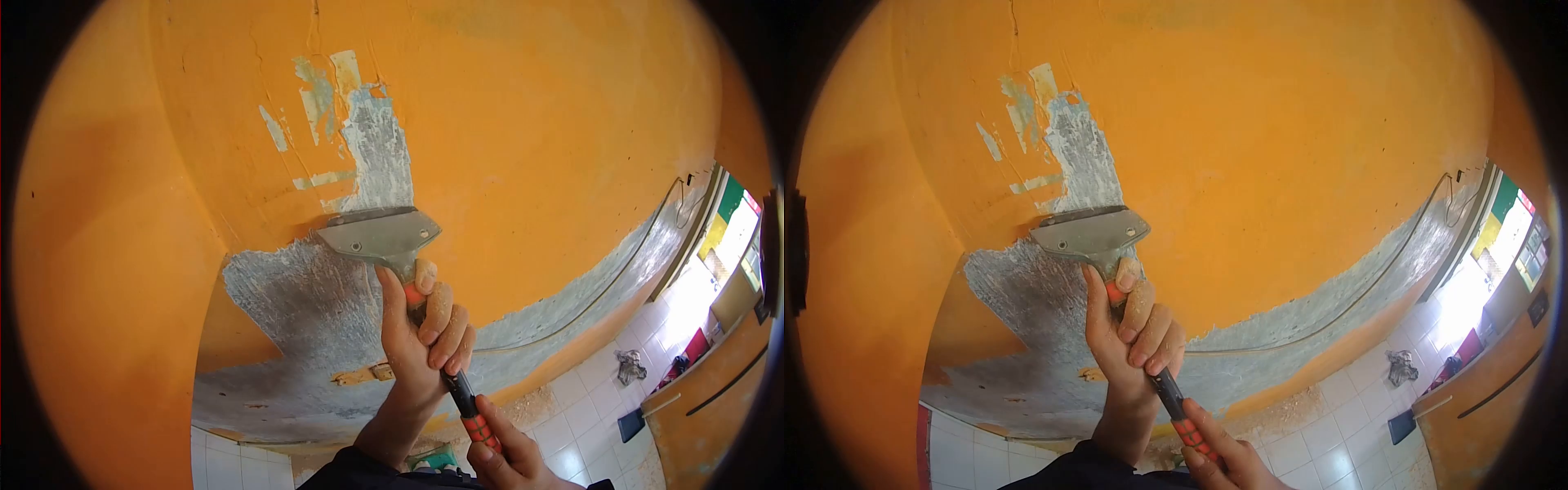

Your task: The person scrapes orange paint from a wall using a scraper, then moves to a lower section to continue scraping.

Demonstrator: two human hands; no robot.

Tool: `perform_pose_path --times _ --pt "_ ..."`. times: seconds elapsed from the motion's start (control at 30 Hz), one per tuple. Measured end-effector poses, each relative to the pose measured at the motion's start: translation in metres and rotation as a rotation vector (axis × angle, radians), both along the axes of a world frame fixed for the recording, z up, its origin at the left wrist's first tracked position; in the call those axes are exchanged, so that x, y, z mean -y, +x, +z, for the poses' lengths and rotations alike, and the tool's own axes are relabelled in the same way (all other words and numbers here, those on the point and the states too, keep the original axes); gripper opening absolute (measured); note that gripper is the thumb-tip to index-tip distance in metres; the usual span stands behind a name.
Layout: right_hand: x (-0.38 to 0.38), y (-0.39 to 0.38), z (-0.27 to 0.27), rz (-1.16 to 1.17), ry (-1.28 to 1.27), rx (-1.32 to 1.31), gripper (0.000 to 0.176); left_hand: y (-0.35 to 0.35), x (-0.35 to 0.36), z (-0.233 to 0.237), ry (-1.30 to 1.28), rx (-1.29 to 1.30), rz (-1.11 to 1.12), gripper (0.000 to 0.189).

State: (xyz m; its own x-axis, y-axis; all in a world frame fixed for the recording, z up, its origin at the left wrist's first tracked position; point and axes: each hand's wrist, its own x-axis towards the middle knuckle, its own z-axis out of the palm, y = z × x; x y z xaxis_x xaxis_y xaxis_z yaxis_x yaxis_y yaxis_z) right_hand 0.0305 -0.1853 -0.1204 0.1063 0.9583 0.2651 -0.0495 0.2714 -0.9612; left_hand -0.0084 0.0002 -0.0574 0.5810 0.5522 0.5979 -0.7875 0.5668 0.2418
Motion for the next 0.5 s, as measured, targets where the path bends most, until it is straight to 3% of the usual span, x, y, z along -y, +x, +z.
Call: perform_pose_path --times 0.13,0.2,0.23,0.3,0.5 --pt "-0.002 0.004 0.014 0.033 -0.003 -0.007 0.057 0.0 0.0 0.015 0.012 -0.021 0.03 0.043" --pt "0.004 0.005 0.014 -0.174 -0.056 0.267 0.052 -0.002 0.006 0.017 -0.061 -0.085 0.054 0.042" --pt "0.004 0.003 0.015 -0.174 -0.043 0.276 0.052 -0.003 0.006 0.02 -0.049 -0.075 0.056 0.042" --pt "0.005 -0.006 0.016 0.029 0.057 -0.065 0.058 -0.004 0.006 0.018 -0.061 -0.128 0.029 0.044" --pt "0.007 -0.009 0.012 0.003 -0.002 -0.059 0.058 -0.003 0.008 0.008 -0.091 -0.127 0.008 0.044"
